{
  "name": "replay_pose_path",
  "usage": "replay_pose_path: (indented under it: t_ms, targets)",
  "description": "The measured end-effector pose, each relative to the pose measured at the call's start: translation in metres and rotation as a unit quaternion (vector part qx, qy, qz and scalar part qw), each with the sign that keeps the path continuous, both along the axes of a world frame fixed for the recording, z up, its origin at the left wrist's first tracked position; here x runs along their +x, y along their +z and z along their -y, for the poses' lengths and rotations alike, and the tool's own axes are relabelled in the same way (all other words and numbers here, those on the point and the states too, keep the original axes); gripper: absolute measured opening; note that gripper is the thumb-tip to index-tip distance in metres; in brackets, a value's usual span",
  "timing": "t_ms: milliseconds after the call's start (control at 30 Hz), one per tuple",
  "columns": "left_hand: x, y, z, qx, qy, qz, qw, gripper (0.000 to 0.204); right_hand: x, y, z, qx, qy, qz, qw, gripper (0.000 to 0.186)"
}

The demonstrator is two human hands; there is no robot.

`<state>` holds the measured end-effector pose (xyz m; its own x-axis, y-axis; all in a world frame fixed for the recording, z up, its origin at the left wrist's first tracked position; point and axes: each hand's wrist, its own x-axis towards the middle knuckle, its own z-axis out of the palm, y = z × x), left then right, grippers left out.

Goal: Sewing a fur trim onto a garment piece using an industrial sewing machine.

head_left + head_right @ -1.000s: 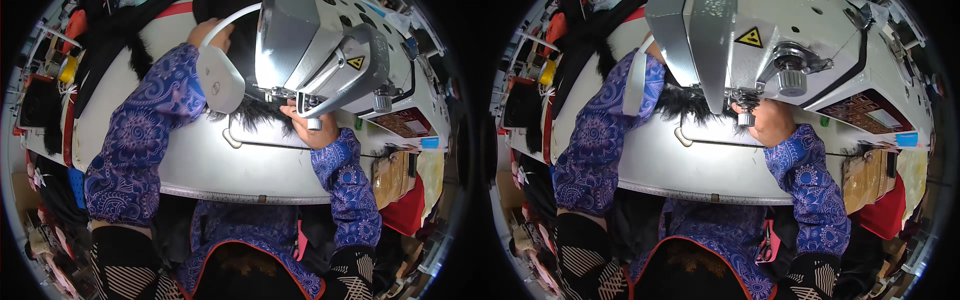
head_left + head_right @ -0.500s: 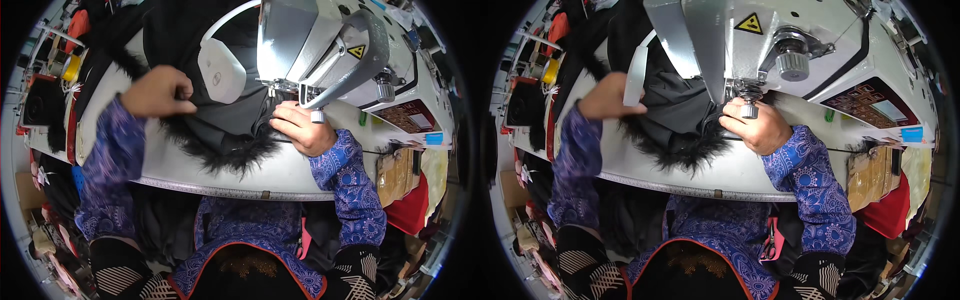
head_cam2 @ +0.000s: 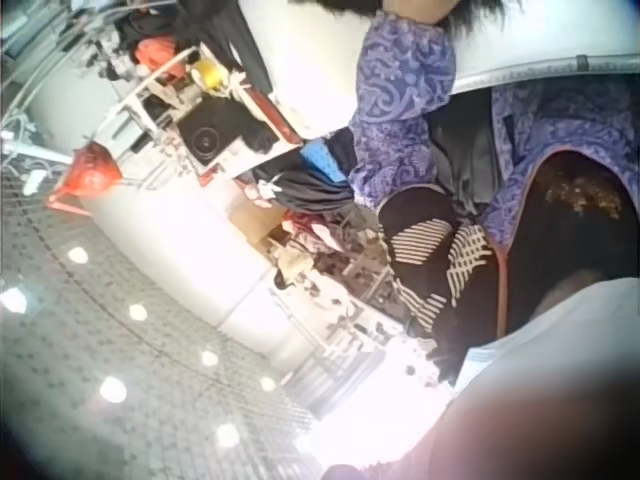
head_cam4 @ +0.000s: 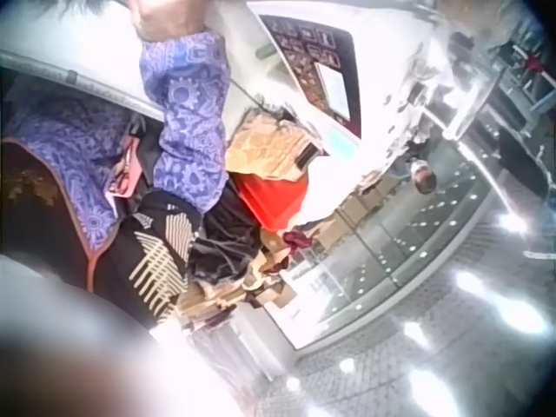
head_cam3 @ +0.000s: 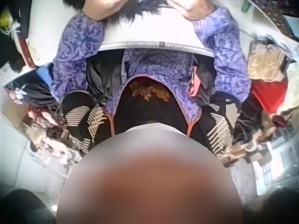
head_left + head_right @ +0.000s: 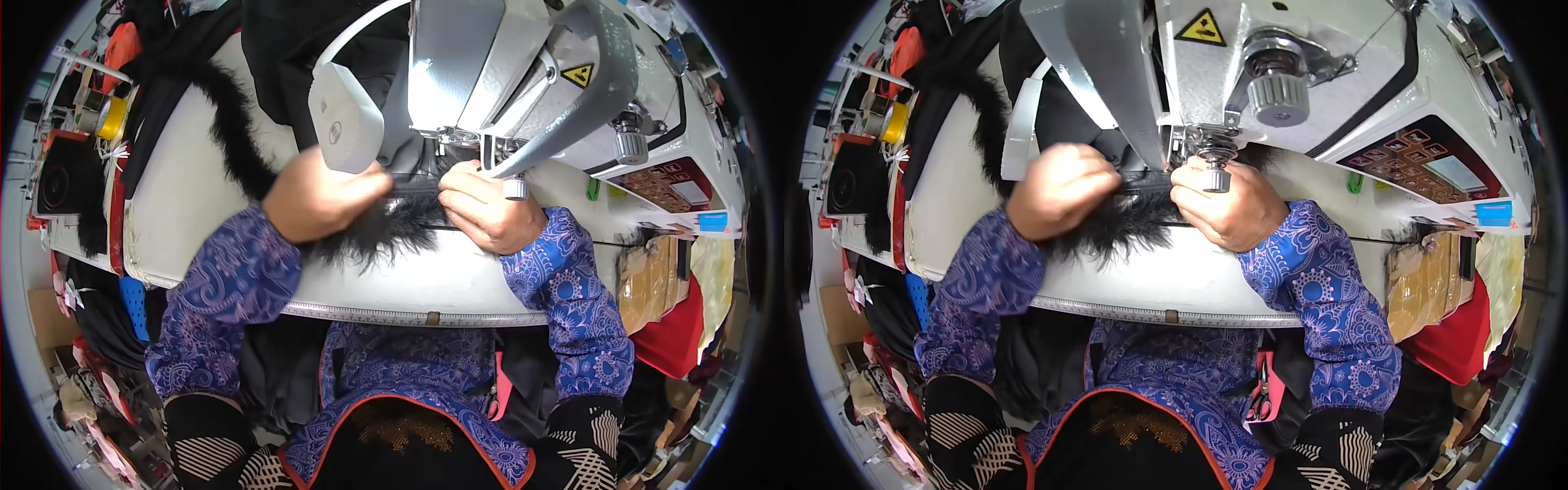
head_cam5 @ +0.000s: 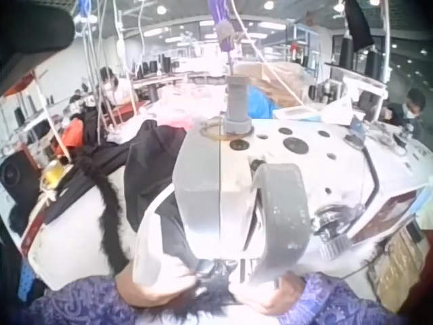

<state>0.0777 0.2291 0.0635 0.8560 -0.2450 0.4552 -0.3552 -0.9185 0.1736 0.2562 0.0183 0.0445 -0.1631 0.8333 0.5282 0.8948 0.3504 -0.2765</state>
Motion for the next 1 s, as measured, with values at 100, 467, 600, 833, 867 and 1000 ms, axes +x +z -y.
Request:
replay_pose_path:
  t_ms: [100, 467, 600, 833, 867, 1000]
  targets:
    - [0.007, -0.018, 0.006, -0.025, 0.103, -0.01, 0.994, 0.024, 0.005, -0.001, 0.004, -0.019, -0.06, -0.016, 0.998, 0.021]
    - [0.031, -0.005, 0.014, 0.26, 0.056, 0.045, 0.963, 0.024, 0.001, 0.007, 0.004, -0.065, -0.111, 0.015, 0.992, 0.02]
    - [0.027, -0.004, 0.021, 0.09, 0.003, 0.005, 0.996, 0.02, 0.002, 0.0, 0.004, -0.035, -0.095, 0.022, 0.995, 0.023]
    - [0.043, -0.012, -0.012, -0.136, 0.155, -0.059, 0.977, 0.015, -0.004, -0.002, 0.001, -0.041, -0.132, 0.028, 0.99, 0.022]
    - [0.044, -0.006, -0.011, -0.136, 0.153, -0.06, 0.977, 0.015, -0.003, -0.004, 0.002, -0.035, -0.138, 0.031, 0.989, 0.022]
    - [0.034, -0.01, -0.003, -0.064, 0.048, -0.026, 0.996, 0.023, -0.004, -0.006, 0.002, -0.009, -0.154, 0.034, 0.988, 0.023]
